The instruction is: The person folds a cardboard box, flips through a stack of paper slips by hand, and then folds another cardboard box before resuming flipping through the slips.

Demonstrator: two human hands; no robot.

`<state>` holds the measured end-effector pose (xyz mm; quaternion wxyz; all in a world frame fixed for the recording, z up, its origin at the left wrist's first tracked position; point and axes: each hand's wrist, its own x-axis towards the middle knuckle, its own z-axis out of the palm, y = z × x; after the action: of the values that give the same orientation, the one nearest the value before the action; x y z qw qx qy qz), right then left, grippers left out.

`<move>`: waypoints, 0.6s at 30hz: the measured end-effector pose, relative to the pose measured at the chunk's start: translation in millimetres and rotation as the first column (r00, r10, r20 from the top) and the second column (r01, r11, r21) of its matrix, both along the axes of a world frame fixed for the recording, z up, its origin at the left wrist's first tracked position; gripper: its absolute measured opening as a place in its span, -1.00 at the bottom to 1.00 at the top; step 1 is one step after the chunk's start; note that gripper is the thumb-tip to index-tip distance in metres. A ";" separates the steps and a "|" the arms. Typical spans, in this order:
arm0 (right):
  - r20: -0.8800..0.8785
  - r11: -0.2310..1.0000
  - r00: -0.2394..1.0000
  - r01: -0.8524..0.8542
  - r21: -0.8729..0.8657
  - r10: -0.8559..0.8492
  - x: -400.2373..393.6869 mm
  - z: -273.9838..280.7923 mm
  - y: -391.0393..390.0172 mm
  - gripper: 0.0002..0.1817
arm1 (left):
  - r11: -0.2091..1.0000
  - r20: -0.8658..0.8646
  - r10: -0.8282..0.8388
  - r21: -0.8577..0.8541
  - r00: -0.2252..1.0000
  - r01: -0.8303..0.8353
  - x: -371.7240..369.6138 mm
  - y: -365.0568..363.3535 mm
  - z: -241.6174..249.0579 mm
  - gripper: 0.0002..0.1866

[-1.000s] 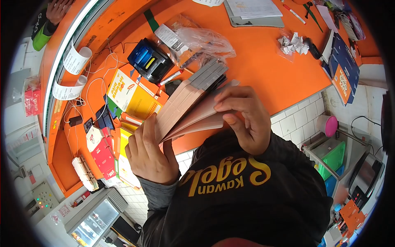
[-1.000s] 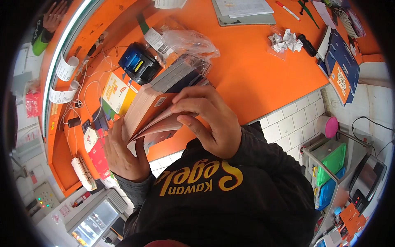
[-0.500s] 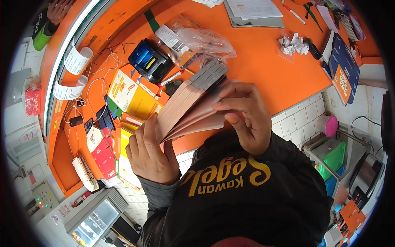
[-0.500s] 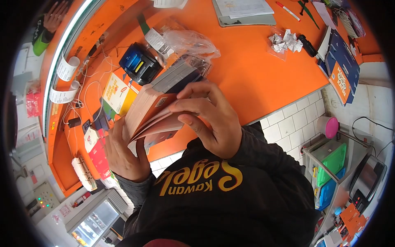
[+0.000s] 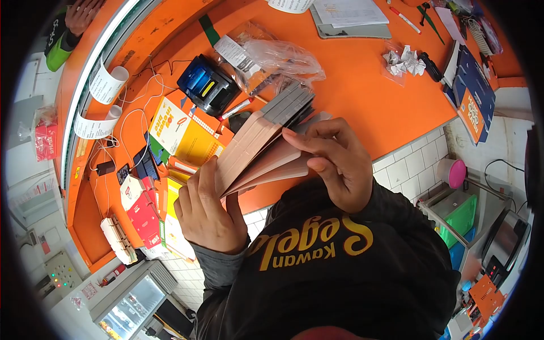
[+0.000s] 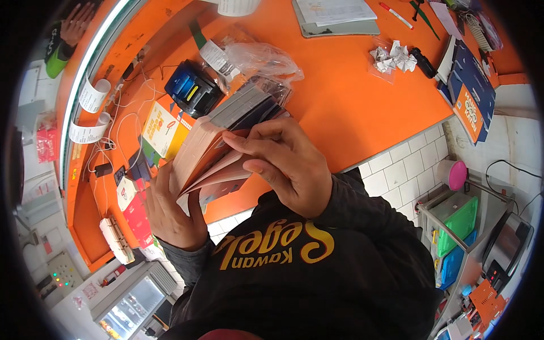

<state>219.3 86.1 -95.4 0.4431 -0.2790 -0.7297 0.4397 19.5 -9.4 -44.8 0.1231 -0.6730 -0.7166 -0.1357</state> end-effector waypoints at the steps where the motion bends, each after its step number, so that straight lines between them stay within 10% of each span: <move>1: 0.000 1.000 1.000 0.001 0.000 -0.001 -1.4 -1.4 0.4 -0.58 | 1.000 0.002 -0.004 0.004 1.000 0.004 0.0 0.1 -0.1 -0.31; 18: -0.036 1.000 0.999 0.009 -0.011 -0.010 -3.8 1.5 1.6 -0.63 | 1.000 -0.025 -0.012 0.004 1.000 0.013 -2.2 1.2 0.1 -0.32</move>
<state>215.5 87.8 -93.8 0.4570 -0.2768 -0.7178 0.4464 17.3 -8.3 -44.8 0.1326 -0.6788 -0.7106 -0.1294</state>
